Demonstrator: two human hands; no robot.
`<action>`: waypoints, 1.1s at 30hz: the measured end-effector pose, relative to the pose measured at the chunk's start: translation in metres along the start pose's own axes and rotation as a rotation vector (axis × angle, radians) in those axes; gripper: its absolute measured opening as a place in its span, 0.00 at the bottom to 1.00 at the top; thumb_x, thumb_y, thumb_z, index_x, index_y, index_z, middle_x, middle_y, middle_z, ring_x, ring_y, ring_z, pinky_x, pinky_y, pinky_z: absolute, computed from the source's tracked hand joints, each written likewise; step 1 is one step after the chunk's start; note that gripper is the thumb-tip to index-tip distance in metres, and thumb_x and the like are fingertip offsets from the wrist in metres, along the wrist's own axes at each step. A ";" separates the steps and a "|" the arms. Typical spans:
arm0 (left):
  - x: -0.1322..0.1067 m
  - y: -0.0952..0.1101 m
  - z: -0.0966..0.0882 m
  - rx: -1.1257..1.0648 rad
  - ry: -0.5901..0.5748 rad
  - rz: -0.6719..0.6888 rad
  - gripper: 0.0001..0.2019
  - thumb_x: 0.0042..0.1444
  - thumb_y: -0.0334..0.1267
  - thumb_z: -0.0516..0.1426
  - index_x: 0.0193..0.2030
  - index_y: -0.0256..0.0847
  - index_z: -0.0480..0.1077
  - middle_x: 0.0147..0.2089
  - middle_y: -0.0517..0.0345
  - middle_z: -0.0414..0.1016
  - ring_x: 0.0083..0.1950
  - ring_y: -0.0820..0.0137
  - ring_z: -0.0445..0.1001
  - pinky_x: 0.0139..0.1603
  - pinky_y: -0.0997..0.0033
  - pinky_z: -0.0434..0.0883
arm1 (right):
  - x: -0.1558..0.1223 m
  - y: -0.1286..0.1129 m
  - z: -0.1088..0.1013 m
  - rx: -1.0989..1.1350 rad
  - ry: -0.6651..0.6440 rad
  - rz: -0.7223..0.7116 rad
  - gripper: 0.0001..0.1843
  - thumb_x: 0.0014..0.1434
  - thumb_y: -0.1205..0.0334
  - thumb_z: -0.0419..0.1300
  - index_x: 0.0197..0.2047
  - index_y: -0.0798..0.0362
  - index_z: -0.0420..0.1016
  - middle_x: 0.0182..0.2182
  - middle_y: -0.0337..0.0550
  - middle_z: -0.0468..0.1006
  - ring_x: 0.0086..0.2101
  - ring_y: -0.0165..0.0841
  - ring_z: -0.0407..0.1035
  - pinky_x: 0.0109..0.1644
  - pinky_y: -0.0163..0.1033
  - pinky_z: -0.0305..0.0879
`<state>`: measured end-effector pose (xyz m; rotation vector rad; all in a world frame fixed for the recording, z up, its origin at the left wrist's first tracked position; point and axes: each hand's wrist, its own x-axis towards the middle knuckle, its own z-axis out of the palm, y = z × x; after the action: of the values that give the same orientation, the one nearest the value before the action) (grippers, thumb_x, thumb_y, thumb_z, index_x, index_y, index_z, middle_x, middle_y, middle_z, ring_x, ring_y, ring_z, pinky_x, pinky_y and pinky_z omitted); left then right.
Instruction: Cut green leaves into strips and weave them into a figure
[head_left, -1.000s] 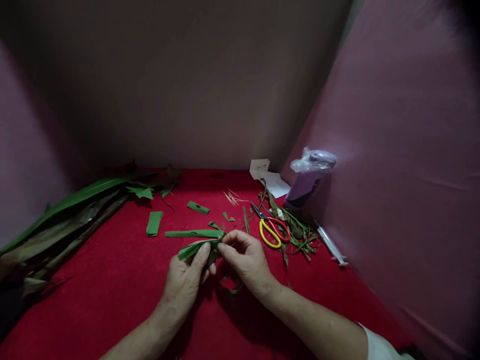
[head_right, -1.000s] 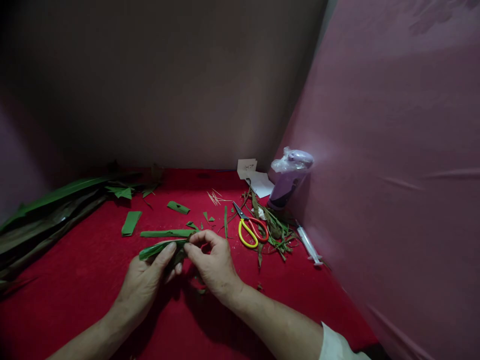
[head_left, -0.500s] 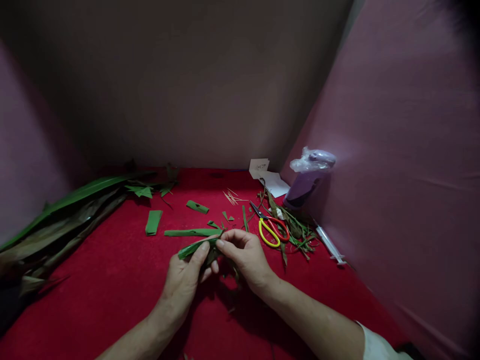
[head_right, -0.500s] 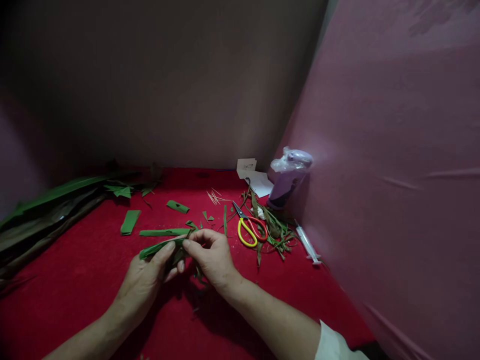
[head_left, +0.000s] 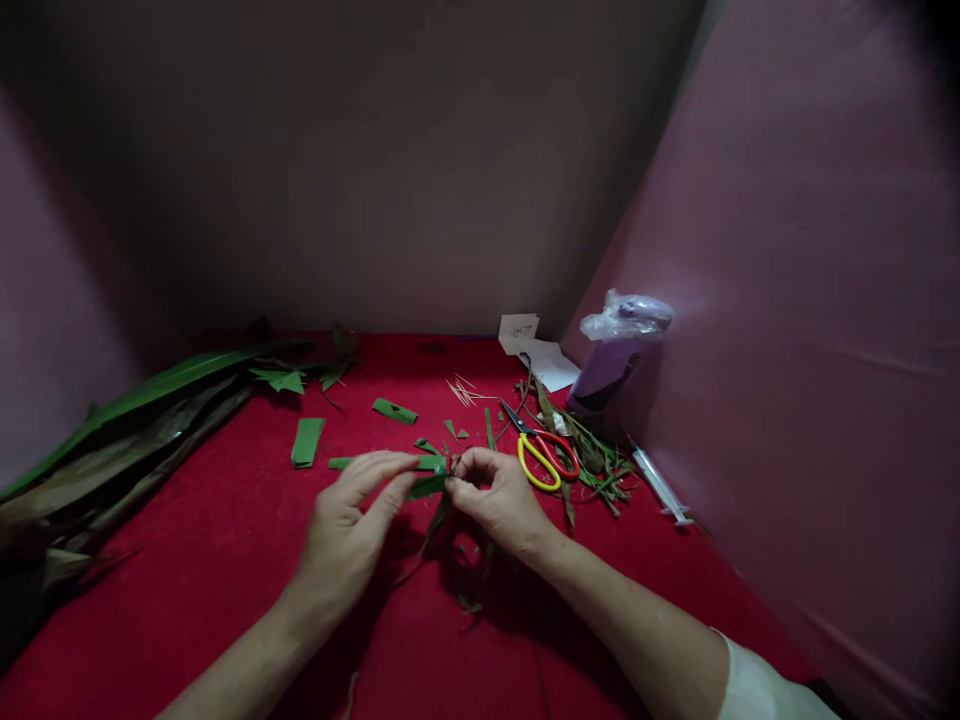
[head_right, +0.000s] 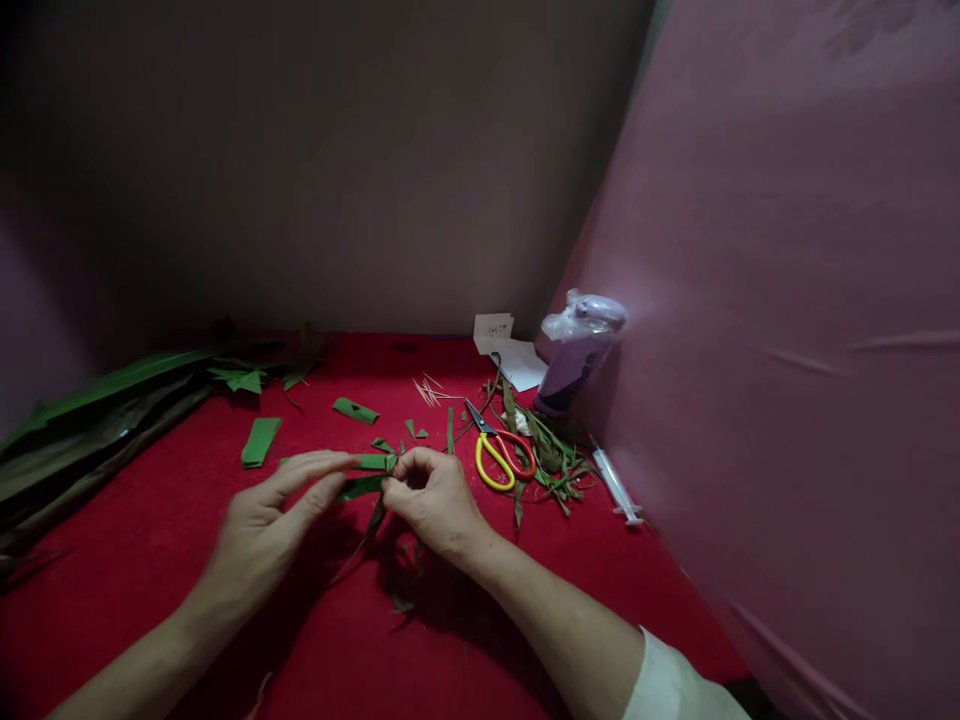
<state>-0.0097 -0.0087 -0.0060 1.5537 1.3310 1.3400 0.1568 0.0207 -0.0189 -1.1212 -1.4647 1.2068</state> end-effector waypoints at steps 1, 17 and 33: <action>0.000 -0.002 0.001 0.028 -0.070 -0.002 0.10 0.54 0.40 0.58 0.41 0.44 0.77 0.44 0.53 0.78 0.48 0.62 0.72 0.51 0.66 0.65 | -0.001 -0.001 0.000 -0.007 -0.019 -0.015 0.05 0.45 0.66 0.58 0.22 0.54 0.64 0.19 0.33 0.64 0.22 0.25 0.57 0.25 0.30 0.55; 0.007 0.002 -0.001 -0.233 -0.171 -0.273 0.06 0.46 0.38 0.62 0.26 0.38 0.75 0.24 0.56 0.76 0.27 0.69 0.73 0.30 0.73 0.70 | -0.008 -0.005 0.002 -0.017 -0.122 0.055 0.08 0.50 0.60 0.63 0.27 0.56 0.73 0.22 0.36 0.73 0.22 0.25 0.63 0.26 0.31 0.60; 0.005 -0.001 -0.002 -0.326 -0.280 -0.324 0.02 0.46 0.33 0.61 0.28 0.39 0.72 0.22 0.63 0.71 0.22 0.75 0.66 0.24 0.77 0.64 | -0.011 -0.009 0.012 0.261 -0.119 0.212 0.09 0.42 0.62 0.65 0.22 0.57 0.71 0.17 0.33 0.69 0.18 0.22 0.58 0.24 0.30 0.53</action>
<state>-0.0119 -0.0036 -0.0050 1.1935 1.0727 1.0336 0.1465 0.0066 -0.0119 -1.0582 -1.2520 1.5870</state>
